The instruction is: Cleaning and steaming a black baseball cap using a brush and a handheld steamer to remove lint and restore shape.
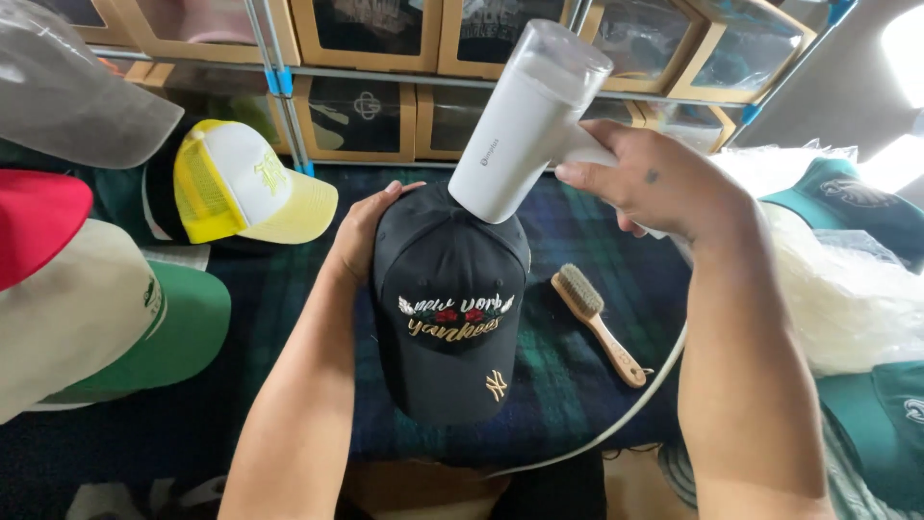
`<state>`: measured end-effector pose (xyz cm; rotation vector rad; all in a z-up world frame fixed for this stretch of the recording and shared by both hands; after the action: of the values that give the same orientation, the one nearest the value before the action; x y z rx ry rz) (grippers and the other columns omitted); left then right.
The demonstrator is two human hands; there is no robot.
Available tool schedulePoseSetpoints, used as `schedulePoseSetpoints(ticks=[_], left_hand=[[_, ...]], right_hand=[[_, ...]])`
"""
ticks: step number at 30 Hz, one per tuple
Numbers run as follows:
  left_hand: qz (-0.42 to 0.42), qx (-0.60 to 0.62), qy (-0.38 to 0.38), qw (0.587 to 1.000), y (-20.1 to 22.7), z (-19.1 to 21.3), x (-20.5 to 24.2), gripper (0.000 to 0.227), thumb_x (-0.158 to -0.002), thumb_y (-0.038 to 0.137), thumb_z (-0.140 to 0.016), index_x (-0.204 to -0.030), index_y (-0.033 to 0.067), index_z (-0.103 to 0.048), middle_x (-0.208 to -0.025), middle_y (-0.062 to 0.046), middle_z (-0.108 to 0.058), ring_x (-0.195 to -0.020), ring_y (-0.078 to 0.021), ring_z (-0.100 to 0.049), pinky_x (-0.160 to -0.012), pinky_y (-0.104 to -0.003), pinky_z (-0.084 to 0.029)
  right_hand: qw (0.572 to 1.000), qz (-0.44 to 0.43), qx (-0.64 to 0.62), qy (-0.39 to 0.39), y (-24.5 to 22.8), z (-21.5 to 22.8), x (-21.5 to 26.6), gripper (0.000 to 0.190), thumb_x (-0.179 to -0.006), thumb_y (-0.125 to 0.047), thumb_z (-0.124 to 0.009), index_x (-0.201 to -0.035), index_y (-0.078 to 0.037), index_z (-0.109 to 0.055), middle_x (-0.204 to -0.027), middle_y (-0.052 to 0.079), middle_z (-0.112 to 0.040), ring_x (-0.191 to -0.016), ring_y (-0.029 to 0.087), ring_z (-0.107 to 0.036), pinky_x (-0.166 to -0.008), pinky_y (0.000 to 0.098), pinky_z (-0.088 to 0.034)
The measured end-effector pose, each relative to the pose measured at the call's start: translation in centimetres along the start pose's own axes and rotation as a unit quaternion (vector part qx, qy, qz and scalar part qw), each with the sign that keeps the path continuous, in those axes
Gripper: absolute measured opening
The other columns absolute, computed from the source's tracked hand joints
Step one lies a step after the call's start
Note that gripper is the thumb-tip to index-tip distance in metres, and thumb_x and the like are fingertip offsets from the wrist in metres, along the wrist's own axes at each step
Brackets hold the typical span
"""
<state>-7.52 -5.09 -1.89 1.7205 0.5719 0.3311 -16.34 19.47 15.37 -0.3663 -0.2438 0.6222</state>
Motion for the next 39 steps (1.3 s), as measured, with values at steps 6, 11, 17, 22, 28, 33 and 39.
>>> schedulePoseSetpoints(ticks=[6,11,17,22,28,33,39], left_hand=[[0.011,0.036,-0.004,0.999,-0.3,-0.2,0.0,0.049,-0.093,0.039,-0.054,-0.121,0.0041,-0.075,-0.114,-0.013,-0.076,-0.105,-0.0199,-0.069,-0.099,-0.031,-0.053],[-0.016,-0.019,0.009,1.0,1.0,-1.3,1.3,0.046,-0.094,0.042,-0.053,-0.121,0.0129,-0.077,-0.127,-0.012,-0.072,-0.124,-0.0238,-0.061,-0.113,-0.035,-0.04],[-0.022,-0.044,0.035,0.998,1.8,-1.7,2.4,0.043,-0.095,0.044,-0.054,-0.121,0.0195,-0.078,-0.138,-0.013,-0.066,-0.14,-0.0276,-0.052,-0.124,-0.04,-0.03],[-0.025,-0.023,0.037,0.999,2.0,-2.1,2.8,0.045,-0.093,0.043,-0.054,-0.123,0.0183,-0.076,-0.143,-0.013,-0.063,-0.143,-0.0266,-0.048,-0.126,-0.04,-0.028],[-0.031,-0.027,0.028,0.999,1.1,-1.1,1.7,0.042,-0.095,0.042,-0.054,-0.121,0.0179,-0.077,-0.129,-0.016,-0.071,-0.128,-0.0266,-0.061,-0.121,-0.04,-0.036],[-0.024,-0.006,0.022,0.999,1.2,-1.3,1.5,0.043,-0.096,0.042,-0.055,-0.121,0.0154,-0.077,-0.12,-0.017,-0.074,-0.113,-0.0244,-0.065,-0.116,-0.039,-0.042],[-0.023,-0.014,0.02,0.999,1.1,-1.2,1.6,0.046,-0.095,0.044,-0.056,-0.124,0.0151,-0.076,-0.122,-0.018,-0.073,-0.115,-0.0273,-0.064,-0.116,-0.039,-0.04]], right_hand=[[0.999,0.032,-0.03,0.015,5.7,-1.3,0.3,0.066,-0.093,-0.051,-0.047,-0.151,-0.02,-0.05,-0.079,0.013,-0.062,-0.06,0.026,-0.064,-0.064,0.0376,-0.052],[0.935,0.054,-0.33,0.117,15.0,-10.2,2.4,0.056,-0.092,-0.038,-0.057,-0.138,-0.007,-0.056,-0.074,0.021,-0.062,-0.048,0.031,-0.063,-0.04,0.04,-0.053],[0.812,0.043,-0.558,0.167,18.2,-15.7,1.3,0.044,-0.097,-0.026,-0.061,-0.134,-0.002,-0.059,-0.063,0.028,-0.058,-0.038,0.04,-0.062,-0.031,0.0472,-0.051],[0.801,0.008,-0.589,0.106,20.2,-18.8,-2.2,0.035,-0.1,-0.032,-0.06,-0.124,-0.006,-0.065,-0.064,0.021,-0.057,-0.037,0.031,-0.058,-0.03,0.0422,-0.05],[0.772,0.003,-0.623,0.126,21.0,-20.0,0.6,0.026,-0.101,-0.023,-0.056,-0.12,-0.006,-0.062,-0.047,0.023,-0.05,-0.03,0.035,-0.056,-0.026,0.0409,-0.047],[0.88,0.107,-0.425,0.182,17.6,-10.7,-1.4,0.034,-0.092,-0.023,-0.07,-0.121,-0.006,-0.068,-0.069,0.026,-0.062,-0.045,0.036,-0.063,-0.036,0.0458,-0.052],[0.92,0.125,-0.371,-0.012,12.4,-6.1,-11.5,0.044,-0.097,-0.039,-0.064,-0.123,-0.003,-0.062,-0.067,0.021,-0.055,-0.041,0.028,-0.061,-0.033,0.0419,-0.052]])
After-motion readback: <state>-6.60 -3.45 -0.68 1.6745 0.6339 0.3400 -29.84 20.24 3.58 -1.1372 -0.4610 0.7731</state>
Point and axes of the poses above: each hand's wrist, its own x-axis away from the middle knuckle, its own z-axis out of the back of the hand, y = z × x, the point moved 8 cm from there along -x, towards the middle knuckle
